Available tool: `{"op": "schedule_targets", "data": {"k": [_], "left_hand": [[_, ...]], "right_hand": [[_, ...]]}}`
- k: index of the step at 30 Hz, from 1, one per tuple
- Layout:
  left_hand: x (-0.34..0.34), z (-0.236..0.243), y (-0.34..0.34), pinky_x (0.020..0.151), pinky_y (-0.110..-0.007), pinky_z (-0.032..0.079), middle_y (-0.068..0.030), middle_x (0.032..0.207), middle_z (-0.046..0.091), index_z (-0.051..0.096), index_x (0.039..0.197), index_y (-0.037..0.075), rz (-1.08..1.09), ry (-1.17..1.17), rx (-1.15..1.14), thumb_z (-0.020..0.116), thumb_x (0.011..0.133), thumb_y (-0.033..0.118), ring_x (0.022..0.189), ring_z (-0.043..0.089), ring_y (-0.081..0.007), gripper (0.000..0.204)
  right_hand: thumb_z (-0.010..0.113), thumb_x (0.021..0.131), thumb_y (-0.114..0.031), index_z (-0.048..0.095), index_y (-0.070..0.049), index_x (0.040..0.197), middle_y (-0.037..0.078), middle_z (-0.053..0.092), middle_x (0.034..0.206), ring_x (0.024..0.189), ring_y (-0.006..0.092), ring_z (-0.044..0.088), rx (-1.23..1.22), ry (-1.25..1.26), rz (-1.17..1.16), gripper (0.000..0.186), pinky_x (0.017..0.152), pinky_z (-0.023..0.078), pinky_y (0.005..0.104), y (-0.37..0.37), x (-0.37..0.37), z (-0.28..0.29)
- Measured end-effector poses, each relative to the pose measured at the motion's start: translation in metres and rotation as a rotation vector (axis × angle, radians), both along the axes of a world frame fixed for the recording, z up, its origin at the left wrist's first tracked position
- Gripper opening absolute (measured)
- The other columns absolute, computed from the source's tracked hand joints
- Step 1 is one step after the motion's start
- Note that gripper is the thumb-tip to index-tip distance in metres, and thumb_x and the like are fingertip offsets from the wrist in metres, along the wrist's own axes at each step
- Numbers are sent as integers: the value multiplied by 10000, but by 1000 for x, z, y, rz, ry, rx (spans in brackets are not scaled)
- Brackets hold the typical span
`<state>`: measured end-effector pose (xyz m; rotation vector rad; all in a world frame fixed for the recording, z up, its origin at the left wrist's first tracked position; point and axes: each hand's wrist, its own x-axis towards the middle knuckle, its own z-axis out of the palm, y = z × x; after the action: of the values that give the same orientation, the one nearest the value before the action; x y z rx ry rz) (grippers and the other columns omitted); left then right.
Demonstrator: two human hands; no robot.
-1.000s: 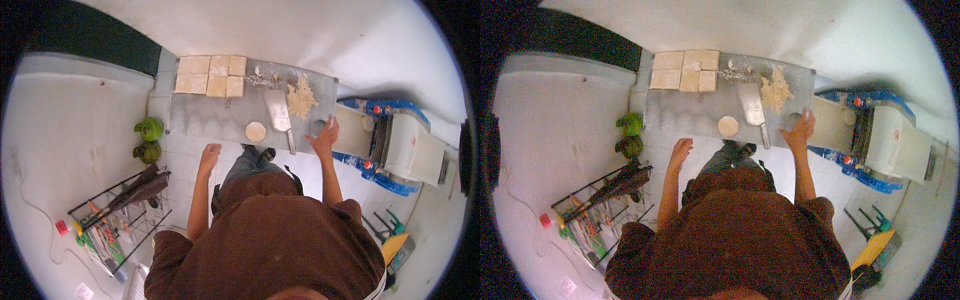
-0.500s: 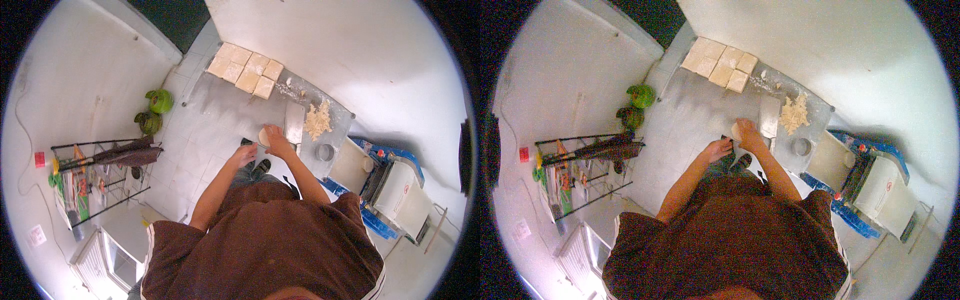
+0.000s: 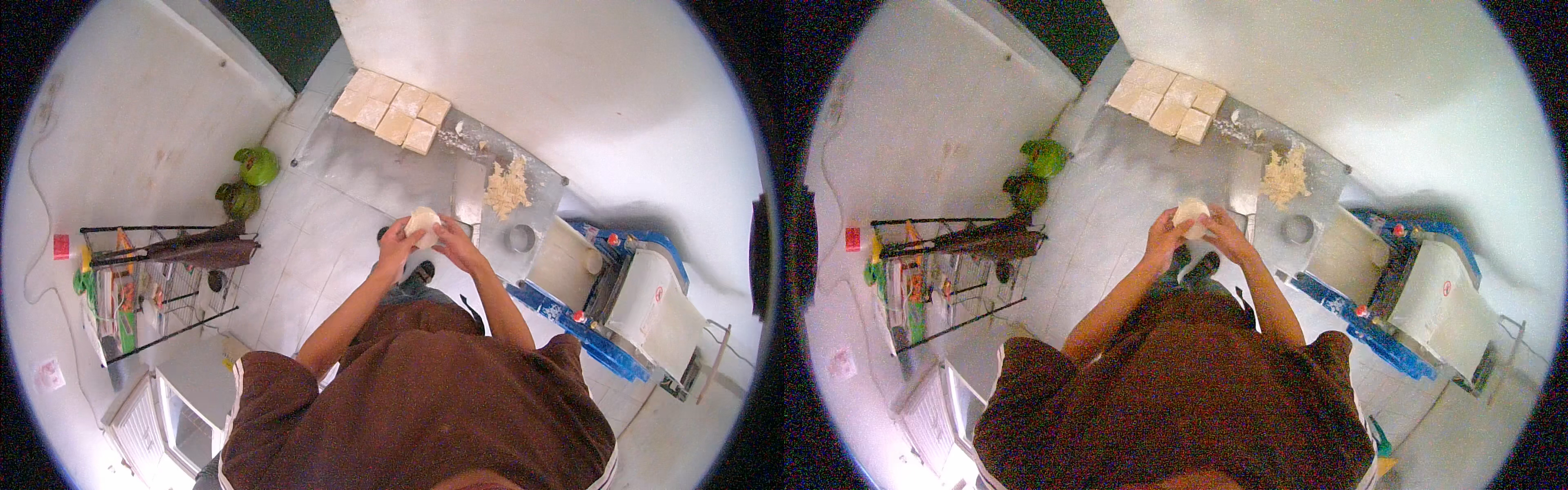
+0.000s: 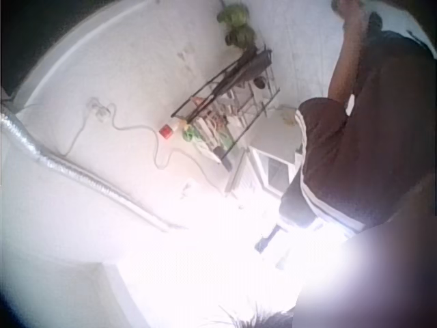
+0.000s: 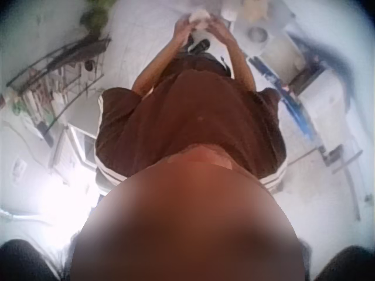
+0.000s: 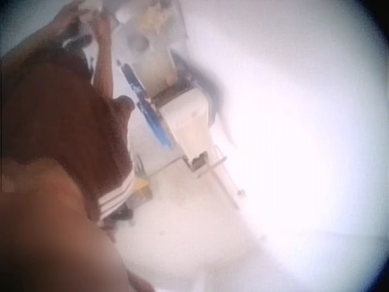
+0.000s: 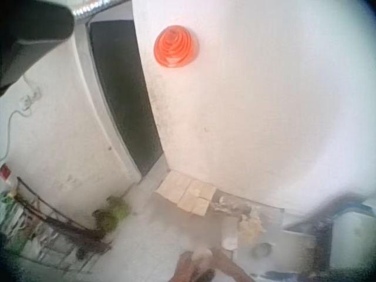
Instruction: The person uses a circular metal cutter and a flat scraper to trim square blocks of dough into round discs on a stainless steel table. The person repeatedly scrapes excess dough from the cutter, places the finished discs into a nearby machine hopper, and retrieves new blocks to continue the cycle.
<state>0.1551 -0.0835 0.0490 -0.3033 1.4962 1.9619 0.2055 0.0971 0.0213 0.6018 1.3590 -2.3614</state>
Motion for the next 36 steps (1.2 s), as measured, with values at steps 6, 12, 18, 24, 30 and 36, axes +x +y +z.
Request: {"op": "schedule_targets", "data": {"k": [6,12,18,24,30,36], "left_hand": [[-4,50,39,888,-348,586,-107,1179,672,561,1269,21,10,402,31,796,924,137,1061,679,-212,433],[-15,66,55,747,-314,595,-113,1059,678,568,1103,9,-121,324,-142,734,984,203,942,684,-175,281],[-59,68,28,716,-358,635,-114,998,685,589,1077,23,-344,315,-50,561,1085,239,849,723,-206,218],[-99,73,9,641,-317,598,-85,864,677,618,1005,14,-291,420,-55,553,1084,225,753,695,-160,235],[-200,44,-50,697,-363,592,-109,941,652,560,1137,36,-36,251,-78,530,1084,314,792,666,-199,284],[-253,6,-134,762,-365,578,-132,1073,643,481,1218,46,-11,219,-224,567,1061,325,887,667,-218,331]], "right_hand": [[386,1078,-597,458,-73,1500,115,558,1462,1345,261,547,-376,121,-274,677,1157,421,478,-10,-3,55],[333,1061,-666,568,-18,1382,120,663,1306,1211,254,644,-208,4,-423,760,1075,492,416,-1,-14,81],[415,1058,-654,660,4,1240,114,733,1101,946,236,726,100,1,-490,726,844,579,395,0,-30,90],[472,1049,-637,690,-16,1187,83,726,1006,870,185,717,85,-9,-561,673,663,582,331,-12,-61,88],[548,1060,-515,650,-44,1260,112,731,1144,913,249,744,-158,-62,-814,521,829,624,378,22,-57,86],[567,1075,-379,648,6,1275,135,732,1181,1020,248,740,100,174,-832,441,873,608,361,42,-17,68]]}}
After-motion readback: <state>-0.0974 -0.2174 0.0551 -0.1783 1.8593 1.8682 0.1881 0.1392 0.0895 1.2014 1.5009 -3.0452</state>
